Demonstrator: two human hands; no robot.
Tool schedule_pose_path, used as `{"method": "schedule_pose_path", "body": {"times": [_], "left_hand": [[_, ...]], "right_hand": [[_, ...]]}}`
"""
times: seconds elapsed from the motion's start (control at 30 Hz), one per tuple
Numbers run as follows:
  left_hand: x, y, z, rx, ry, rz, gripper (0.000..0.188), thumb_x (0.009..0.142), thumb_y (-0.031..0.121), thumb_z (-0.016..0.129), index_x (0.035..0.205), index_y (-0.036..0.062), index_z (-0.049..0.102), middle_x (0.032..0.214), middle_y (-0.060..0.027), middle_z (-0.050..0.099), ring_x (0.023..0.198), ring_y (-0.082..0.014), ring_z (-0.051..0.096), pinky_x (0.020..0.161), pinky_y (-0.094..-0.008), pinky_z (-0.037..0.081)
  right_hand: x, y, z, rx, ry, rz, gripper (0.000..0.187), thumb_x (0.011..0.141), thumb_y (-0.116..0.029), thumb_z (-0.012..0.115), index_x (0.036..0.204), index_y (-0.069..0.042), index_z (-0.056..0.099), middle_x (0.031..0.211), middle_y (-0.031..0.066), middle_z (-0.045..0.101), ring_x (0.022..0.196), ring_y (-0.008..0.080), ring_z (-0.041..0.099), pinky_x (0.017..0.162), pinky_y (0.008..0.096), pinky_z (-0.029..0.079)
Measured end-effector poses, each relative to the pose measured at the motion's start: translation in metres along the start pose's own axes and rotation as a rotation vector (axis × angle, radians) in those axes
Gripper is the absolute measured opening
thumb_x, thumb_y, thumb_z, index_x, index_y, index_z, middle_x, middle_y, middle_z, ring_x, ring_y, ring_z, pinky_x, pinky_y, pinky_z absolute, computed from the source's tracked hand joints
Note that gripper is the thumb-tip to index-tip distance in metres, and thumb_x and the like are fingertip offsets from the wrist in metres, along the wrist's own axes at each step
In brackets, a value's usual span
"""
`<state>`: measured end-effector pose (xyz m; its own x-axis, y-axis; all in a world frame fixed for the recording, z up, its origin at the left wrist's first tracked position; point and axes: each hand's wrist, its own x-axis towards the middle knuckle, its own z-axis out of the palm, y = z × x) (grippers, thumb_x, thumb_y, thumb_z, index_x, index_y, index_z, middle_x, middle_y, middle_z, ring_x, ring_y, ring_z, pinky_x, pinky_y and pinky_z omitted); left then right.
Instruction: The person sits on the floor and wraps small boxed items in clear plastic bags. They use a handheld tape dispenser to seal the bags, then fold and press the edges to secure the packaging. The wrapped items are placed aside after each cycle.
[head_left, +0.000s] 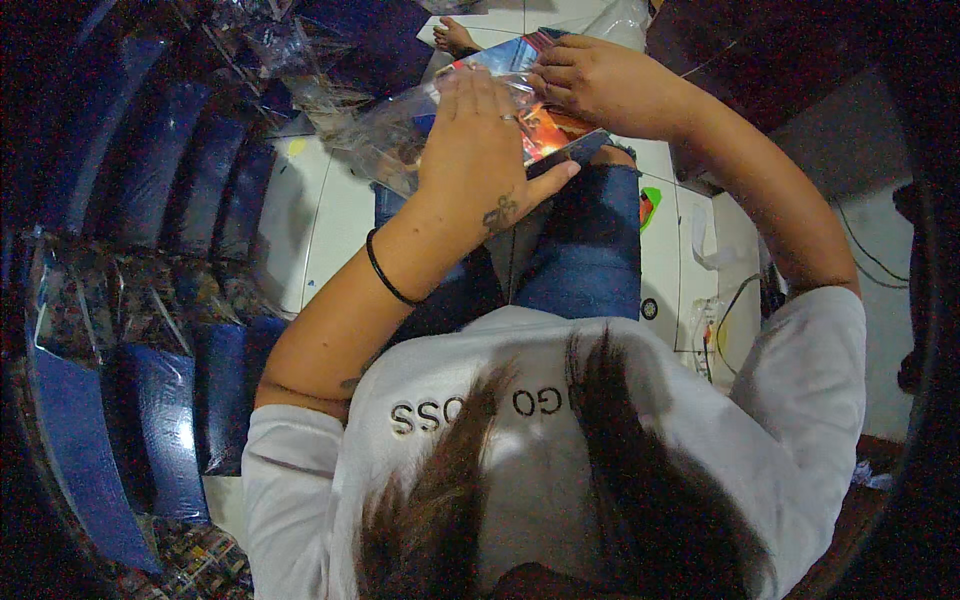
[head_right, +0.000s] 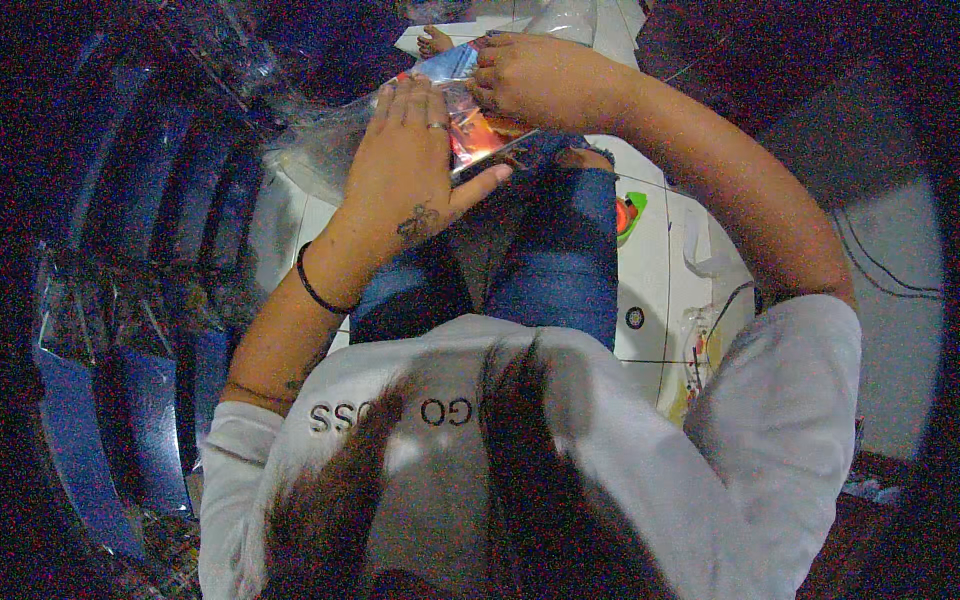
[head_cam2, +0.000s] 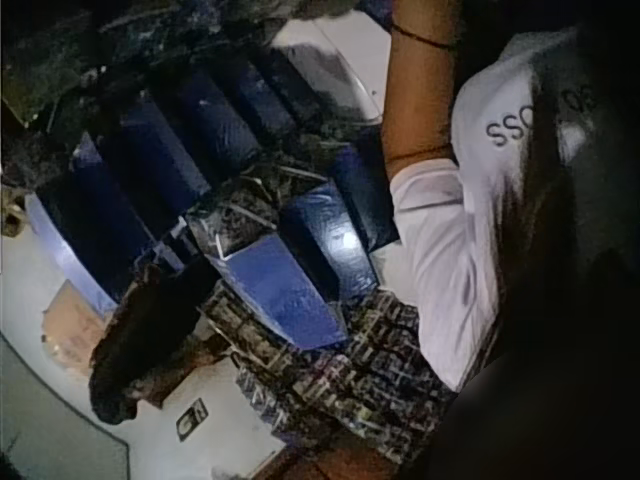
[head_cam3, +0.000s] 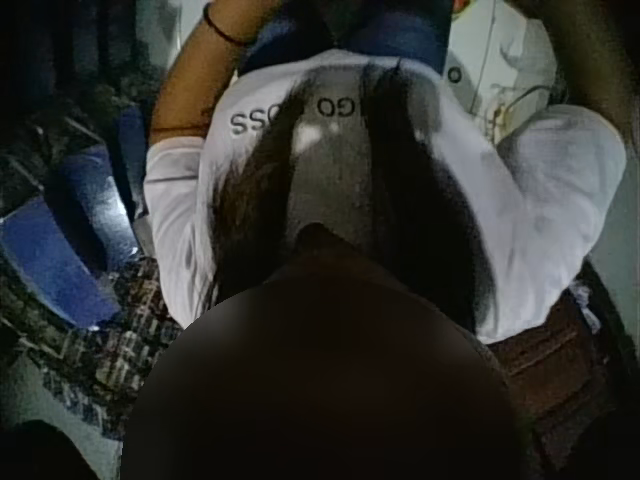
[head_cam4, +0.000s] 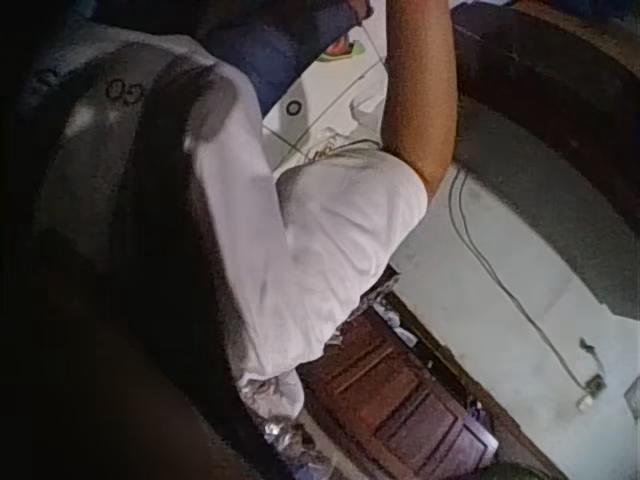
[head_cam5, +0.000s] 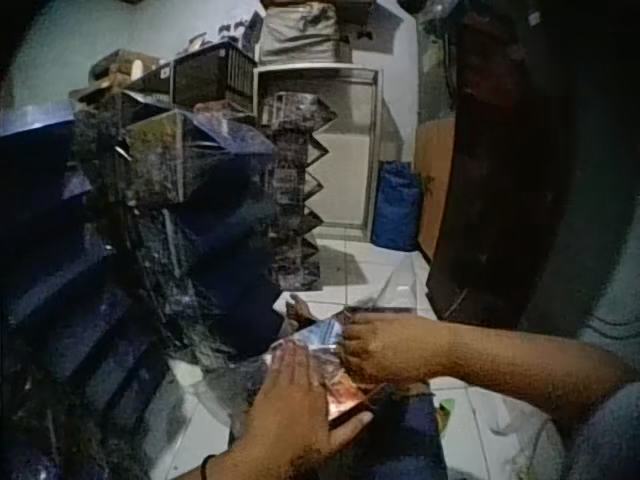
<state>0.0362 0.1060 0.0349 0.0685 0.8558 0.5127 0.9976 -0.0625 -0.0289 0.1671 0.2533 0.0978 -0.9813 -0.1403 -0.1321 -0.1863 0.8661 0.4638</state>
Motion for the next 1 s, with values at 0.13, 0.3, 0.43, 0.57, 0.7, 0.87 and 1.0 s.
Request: {"method": "schedule_pose_path", "body": {"times": [0.13, 0.3, 0.43, 0.57, 0.7, 0.87, 1.0], "left_hand": [[0.001, 0.014, -0.033, -0.181, -0.279, -0.066, 0.074, 0.085, 0.047, 0.053, 0.122, -0.0162, 0.045, 0.127, -0.0337, 0.047, 0.126, -0.0431, 0.041, 0.110, -0.0457, 0.027], [0.005, 0.023, -0.025, -0.106, 0.327, 0.121, 0.058, 0.083, 0.031, 0.057, 0.120, -0.0131, 0.048, 0.121, -0.0310, 0.052, 0.117, -0.0410, 0.050, 0.107, -0.0478, 0.032], [-0.010, 0.020, 0.001, 0.109, -0.045, 0.158, 0.055, 0.089, 0.033, 0.054, 0.120, -0.0118, 0.051, 0.120, -0.0288, 0.054, 0.112, -0.0395, 0.053, 0.106, -0.0472, 0.034], [-0.019, 0.021, 0.013, 0.122, 0.140, 0.195, 0.048, 0.087, 0.030, 0.056, 0.110, -0.0115, 0.058, 0.111, -0.0252, 0.058, 0.107, -0.0360, 0.056, 0.100, -0.0439, 0.040], [-0.018, 0.025, 0.010, 0.144, 0.078, 0.225, 0.045, 0.086, 0.030, 0.055, 0.103, -0.0114, 0.060, 0.103, -0.0226, 0.059, 0.102, -0.0344, 0.055, 0.097, -0.0439, 0.042], [-0.021, 0.026, 0.007, 0.137, 0.145, 0.234, 0.042, 0.083, 0.026, 0.059, 0.103, -0.0109, 0.060, 0.102, -0.0216, 0.059, 0.100, -0.0331, 0.056, 0.095, -0.0427, 0.044], [-0.018, 0.018, 0.014, 0.097, 0.114, 0.237, 0.041, 0.083, 0.026, 0.059, 0.102, -0.0105, 0.060, 0.102, -0.0206, 0.059, 0.101, -0.0330, 0.056, 0.095, -0.0428, 0.044]], "right_hand": [[-0.010, -0.021, 0.008, -0.138, 0.172, 0.067, 0.033, 0.078, -0.020, 0.057, 0.102, 0.001, 0.063, 0.111, 0.0150, 0.061, 0.112, 0.0303, 0.054, 0.102, 0.0383, 0.040], [-0.020, -0.033, 0.021, 0.100, 0.316, 0.246, 0.039, 0.077, -0.019, 0.058, 0.112, -0.002, 0.062, 0.122, 0.0130, 0.058, 0.121, 0.0291, 0.050, 0.108, 0.0400, 0.032], [-0.022, -0.019, 0.026, 0.226, 0.189, 0.313, 0.047, 0.080, -0.020, 0.058, 0.125, -0.008, 0.055, 0.128, 0.0110, 0.056, 0.126, 0.0277, 0.045, 0.111, 0.0469, 0.025], [-0.012, 0.001, 0.032, -0.030, 0.469, 0.693, 0.045, 0.083, -0.025, 0.052, 0.124, -0.008, 0.057, 0.129, 0.0103, 0.056, 0.126, 0.0273, 0.046, 0.112, 0.0482, 0.019], [-0.001, 0.005, 0.038, 0.059, 0.193, 0.620, 0.048, 0.081, -0.023, 0.046, 0.123, -0.001, 0.055, 0.127, 0.0130, 0.057, 0.129, 0.0269, 0.043, 0.113, 0.0509, 0.016], [-0.003, -0.004, 0.042, 0.033, 0.271, 0.601, 0.049, 0.079, -0.021, 0.047, 0.124, -0.002, 0.054, 0.125, 0.0153, 0.058, 0.126, 0.0271, 0.047, 0.113, 0.0511, 0.017], [0.004, 0.000, 0.046, 0.083, 0.215, 0.631, 0.050, 0.079, -0.021, 0.047, 0.126, -0.003, 0.053, 0.124, 0.0164, 0.058, 0.124, 0.0279, 0.049, 0.113, 0.0511, 0.017]]}}
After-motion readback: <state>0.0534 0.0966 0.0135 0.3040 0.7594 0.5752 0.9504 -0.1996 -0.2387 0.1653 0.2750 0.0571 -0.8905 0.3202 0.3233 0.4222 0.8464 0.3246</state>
